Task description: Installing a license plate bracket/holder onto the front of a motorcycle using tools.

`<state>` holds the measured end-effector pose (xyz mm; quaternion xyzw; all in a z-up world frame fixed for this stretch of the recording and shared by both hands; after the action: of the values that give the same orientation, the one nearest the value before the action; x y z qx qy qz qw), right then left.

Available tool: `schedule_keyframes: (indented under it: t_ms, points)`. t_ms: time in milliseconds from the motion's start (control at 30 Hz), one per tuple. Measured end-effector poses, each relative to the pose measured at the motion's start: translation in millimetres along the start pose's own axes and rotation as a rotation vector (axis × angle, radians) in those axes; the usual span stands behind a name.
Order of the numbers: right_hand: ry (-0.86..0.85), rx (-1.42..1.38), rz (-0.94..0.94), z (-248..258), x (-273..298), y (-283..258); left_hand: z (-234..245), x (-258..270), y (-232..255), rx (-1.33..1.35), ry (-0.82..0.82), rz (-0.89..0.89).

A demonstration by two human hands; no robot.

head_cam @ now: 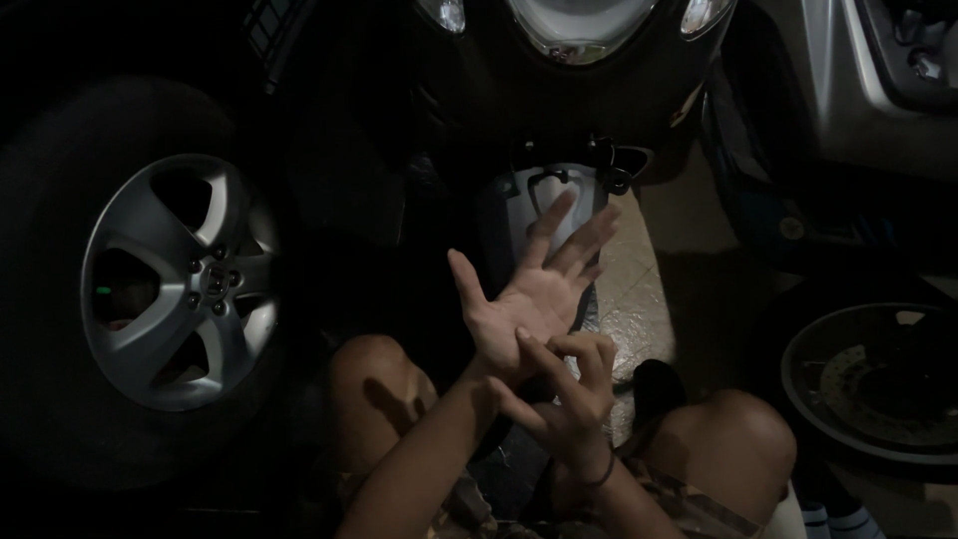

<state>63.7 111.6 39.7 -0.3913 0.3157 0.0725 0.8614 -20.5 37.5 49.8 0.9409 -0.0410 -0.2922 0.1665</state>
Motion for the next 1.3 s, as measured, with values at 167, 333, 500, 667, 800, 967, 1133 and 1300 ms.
schedule_keyframes:
  t_ms: [167,333,500,667,800,967,1133,1300]
  points:
    - [0.08,-0.031,-0.014,-5,5,7,-6,0,-1,0.067,-0.066,0.056]
    - [0.03,-0.022,-0.052,-7,14,15,10,6,1,-0.009,-0.201,0.161]
    - [-0.078,-0.107,-0.2,-10,13,34,28,12,4,-0.392,-0.146,0.214]
    - [-0.339,-0.382,-0.373,-3,6,63,60,-1,47,-1.171,0.167,-0.137]
    - [-0.363,-0.834,-0.78,-7,10,110,76,7,77,-1.449,0.097,-0.314]
    - [-0.251,-1.362,-0.796,-1,-3,138,96,33,75,-1.274,0.014,-0.325]
    - [-0.278,-1.354,-0.65,7,-30,124,62,16,70,-1.199,0.02,-0.212]
    - [-0.098,-1.079,-0.705,5,-40,111,63,24,65,-1.346,0.199,-0.231]
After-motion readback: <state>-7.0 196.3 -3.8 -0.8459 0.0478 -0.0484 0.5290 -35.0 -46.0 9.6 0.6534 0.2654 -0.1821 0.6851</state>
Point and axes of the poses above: each hand's wrist, its own x-axis away from the middle knuckle, its own z-axis out of the back of the hand, y = z × x, the point moved 3 cm from there along -x, towards the middle knuckle, and after that the axes turned 15 degrees about -z, right-handed, at the moved point
